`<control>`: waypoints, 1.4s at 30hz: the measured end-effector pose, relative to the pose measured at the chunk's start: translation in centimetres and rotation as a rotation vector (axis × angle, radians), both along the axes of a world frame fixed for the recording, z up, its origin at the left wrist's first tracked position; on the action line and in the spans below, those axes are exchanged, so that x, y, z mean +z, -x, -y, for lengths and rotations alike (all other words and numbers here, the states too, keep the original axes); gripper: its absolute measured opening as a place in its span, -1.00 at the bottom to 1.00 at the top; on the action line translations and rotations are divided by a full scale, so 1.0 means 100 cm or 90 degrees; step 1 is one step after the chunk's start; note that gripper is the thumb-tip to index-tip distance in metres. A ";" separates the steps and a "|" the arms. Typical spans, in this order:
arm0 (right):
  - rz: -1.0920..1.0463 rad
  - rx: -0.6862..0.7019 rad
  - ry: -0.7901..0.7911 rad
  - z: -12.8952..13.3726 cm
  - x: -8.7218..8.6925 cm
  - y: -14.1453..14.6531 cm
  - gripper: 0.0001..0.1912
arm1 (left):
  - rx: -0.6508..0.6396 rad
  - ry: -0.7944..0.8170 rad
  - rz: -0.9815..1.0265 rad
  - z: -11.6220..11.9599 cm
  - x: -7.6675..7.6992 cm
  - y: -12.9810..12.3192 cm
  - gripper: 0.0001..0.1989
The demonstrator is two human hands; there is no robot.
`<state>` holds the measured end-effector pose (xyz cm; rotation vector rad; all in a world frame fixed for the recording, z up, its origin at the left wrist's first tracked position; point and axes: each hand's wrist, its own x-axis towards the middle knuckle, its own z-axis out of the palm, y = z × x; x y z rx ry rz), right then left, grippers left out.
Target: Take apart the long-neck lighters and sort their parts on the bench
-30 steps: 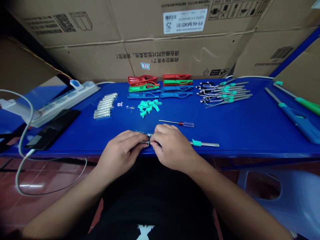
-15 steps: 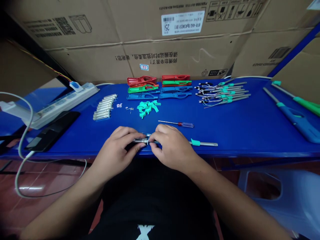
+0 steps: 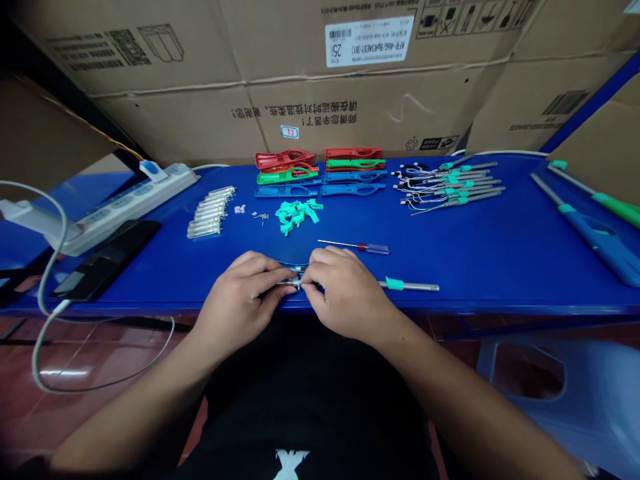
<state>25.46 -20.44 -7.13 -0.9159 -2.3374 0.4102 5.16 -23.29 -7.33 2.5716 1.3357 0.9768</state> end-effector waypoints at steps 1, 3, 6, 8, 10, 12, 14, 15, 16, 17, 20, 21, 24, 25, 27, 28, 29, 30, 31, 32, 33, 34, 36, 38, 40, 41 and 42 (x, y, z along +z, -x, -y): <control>0.002 0.001 0.001 0.000 0.000 0.000 -0.84 | -0.001 0.004 0.004 -0.001 0.000 0.000 -0.88; 0.001 0.000 -0.001 0.000 0.000 0.000 -0.84 | -0.002 0.011 0.010 -0.002 -0.001 0.000 -0.88; -0.010 -0.012 -0.002 0.002 -0.001 0.000 -0.85 | -0.002 0.017 0.017 -0.002 -0.002 0.001 -0.87; -0.016 -0.028 0.010 0.003 -0.001 -0.001 -0.89 | 0.000 0.019 0.022 -0.001 -0.002 0.002 -0.87; -0.017 -0.039 0.030 0.003 0.000 -0.002 -0.92 | 0.004 0.023 0.026 0.000 -0.001 0.002 -0.86; -0.014 -0.039 0.042 0.003 0.001 -0.003 -0.92 | 0.008 0.026 0.029 0.001 -0.001 0.003 -0.86; -0.012 -0.031 0.039 0.002 0.002 -0.003 -0.89 | 0.007 0.026 0.030 0.001 0.000 0.003 -0.86; -0.012 -0.025 0.036 0.002 0.002 -0.003 -0.88 | 0.006 0.026 0.029 0.001 0.000 0.003 -0.87; -0.013 -0.017 0.032 0.001 0.003 -0.003 -0.87 | 0.004 0.027 0.027 0.001 0.000 0.003 -0.87; -0.013 -0.009 0.029 0.001 0.003 -0.002 -0.86 | 0.001 0.028 0.023 0.001 0.001 0.003 -0.87; -0.002 0.009 0.026 0.000 0.004 -0.002 -0.84 | -0.003 0.030 0.014 0.001 0.001 0.002 -0.88; 0.002 0.012 0.026 0.000 0.004 -0.002 -0.84 | -0.002 0.029 0.013 0.001 0.002 0.001 -0.88; 0.006 0.014 0.025 0.000 0.004 -0.002 -0.84 | -0.001 0.022 0.011 0.001 0.002 -0.001 -0.88; 0.005 0.014 0.024 0.000 0.004 -0.001 -0.84 | 0.000 0.020 0.011 0.001 0.002 -0.002 -0.88; 0.004 0.015 0.024 0.000 0.004 -0.001 -0.83 | 0.003 0.020 0.010 0.001 0.001 -0.003 -0.89; 0.004 0.015 0.026 -0.001 0.004 0.000 -0.83 | 0.005 0.021 0.010 0.001 0.001 -0.003 -0.89; 0.003 0.014 0.027 -0.001 0.004 0.000 -0.82 | 0.005 0.023 0.012 0.000 0.001 -0.004 -0.90; 0.002 0.014 0.028 -0.001 0.004 0.000 -0.82 | 0.005 0.025 0.014 0.000 0.001 -0.004 -0.90; 0.001 0.013 0.028 -0.001 0.004 0.001 -0.82 | 0.006 0.028 0.015 0.000 0.001 -0.004 -0.90; 0.001 0.010 0.027 -0.001 0.004 0.001 -0.82 | 0.005 0.033 0.015 -0.001 0.001 -0.004 -0.90; 0.000 0.005 0.026 -0.001 0.004 0.001 -0.82 | 0.004 0.036 0.015 -0.001 0.000 -0.003 -0.90; 0.000 -0.001 0.024 0.000 0.004 0.000 -0.82 | 0.003 0.040 0.016 -0.002 0.000 -0.002 -0.89; 0.001 -0.011 0.020 0.000 0.003 -0.001 -0.84 | -0.001 0.048 0.017 -0.002 0.001 -0.001 -0.88; -0.002 -0.014 0.019 0.001 0.003 -0.002 -0.85 | -0.003 0.056 0.018 -0.001 0.002 0.001 -0.87; -0.008 -0.016 0.026 0.001 0.004 -0.003 -0.87 | -0.006 0.063 0.017 0.000 0.005 0.003 -0.86; -0.011 -0.018 0.032 0.001 0.004 -0.003 -0.87 | -0.009 0.068 0.015 0.000 0.006 0.003 -0.85; -0.013 -0.021 0.038 0.001 0.004 -0.004 -0.87 | -0.014 0.075 0.012 0.000 0.008 0.004 -0.84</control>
